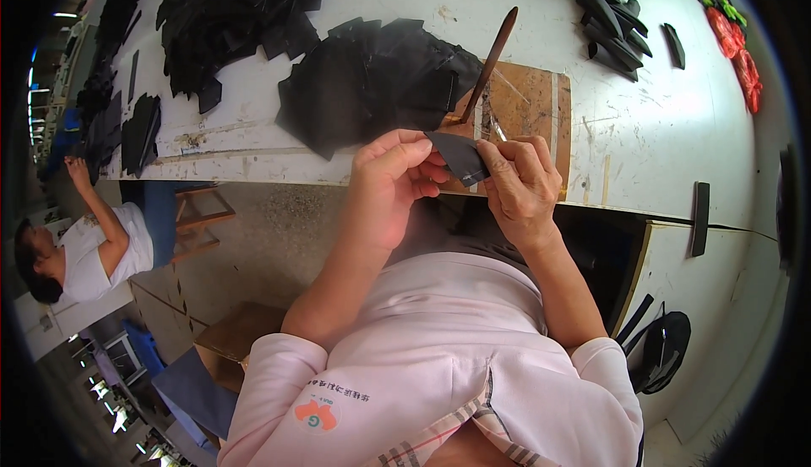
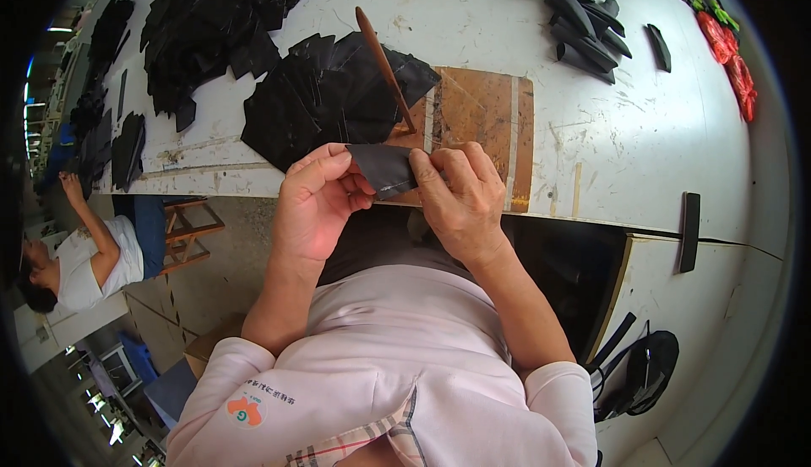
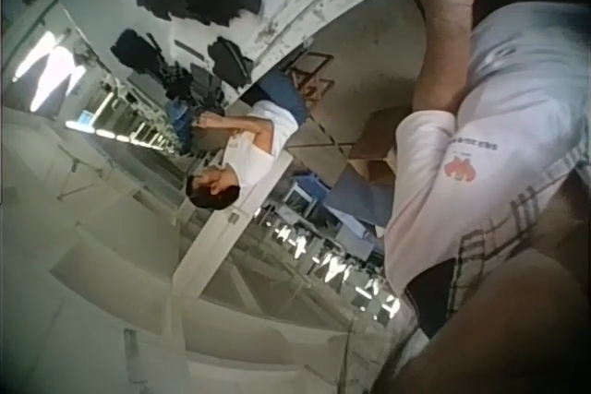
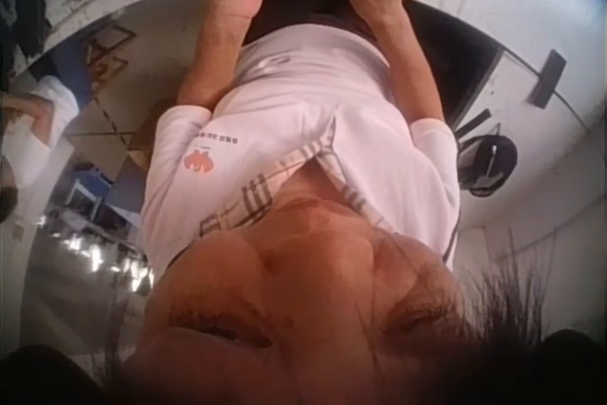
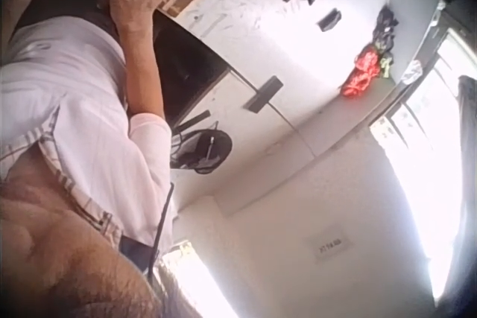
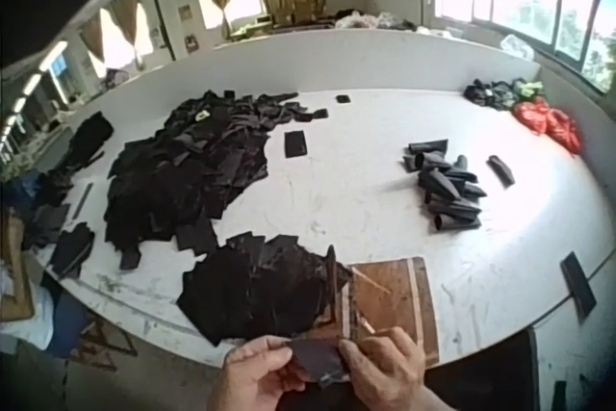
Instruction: The recorder uses a brush to apply adhesive to black fabric components and then folds them at a workbench.
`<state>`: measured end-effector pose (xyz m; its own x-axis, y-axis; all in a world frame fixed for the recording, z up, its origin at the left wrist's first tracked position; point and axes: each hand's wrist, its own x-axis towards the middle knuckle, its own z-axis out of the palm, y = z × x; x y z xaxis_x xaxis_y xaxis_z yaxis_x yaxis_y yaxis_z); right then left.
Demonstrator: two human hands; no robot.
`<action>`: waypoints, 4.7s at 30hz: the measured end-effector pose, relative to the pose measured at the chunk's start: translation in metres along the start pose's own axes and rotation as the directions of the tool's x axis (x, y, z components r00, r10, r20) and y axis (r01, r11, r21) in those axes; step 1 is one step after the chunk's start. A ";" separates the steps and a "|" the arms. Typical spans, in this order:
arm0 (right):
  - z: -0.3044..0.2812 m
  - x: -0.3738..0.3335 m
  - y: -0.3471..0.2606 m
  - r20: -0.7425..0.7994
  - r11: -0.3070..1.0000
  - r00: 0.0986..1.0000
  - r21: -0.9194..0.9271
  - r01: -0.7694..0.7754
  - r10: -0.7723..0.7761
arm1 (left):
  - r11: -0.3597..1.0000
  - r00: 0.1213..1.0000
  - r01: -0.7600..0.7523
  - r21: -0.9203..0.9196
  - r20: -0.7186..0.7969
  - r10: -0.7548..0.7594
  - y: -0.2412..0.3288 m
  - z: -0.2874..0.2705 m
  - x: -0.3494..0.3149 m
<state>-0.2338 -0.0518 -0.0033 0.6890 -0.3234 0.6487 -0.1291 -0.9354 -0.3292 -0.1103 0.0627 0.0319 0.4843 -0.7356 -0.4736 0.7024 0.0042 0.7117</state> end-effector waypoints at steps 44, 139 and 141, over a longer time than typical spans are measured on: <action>-0.021 0.002 0.012 0.652 0.019 0.707 0.732 -0.682 0.273 | 0.923 0.969 -0.138 0.360 0.242 0.051 0.003 0.009 -0.008; 0.020 0.006 -0.018 0.131 0.584 0.823 0.644 -0.494 0.552 | 1.000 0.958 -0.019 0.015 0.287 0.013 -0.001 -0.010 0.007; 0.013 0.005 -0.013 0.363 0.166 0.738 0.828 -0.536 0.569 | 0.995 0.962 -0.047 0.084 0.273 0.023 -0.003 -0.006 0.006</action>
<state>-0.2196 -0.0396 -0.0050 0.6942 -0.7185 0.0421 0.2002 0.1366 -0.9702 -0.1066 0.0620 0.0240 0.3392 -0.8924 -0.2977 0.6324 -0.0180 0.7744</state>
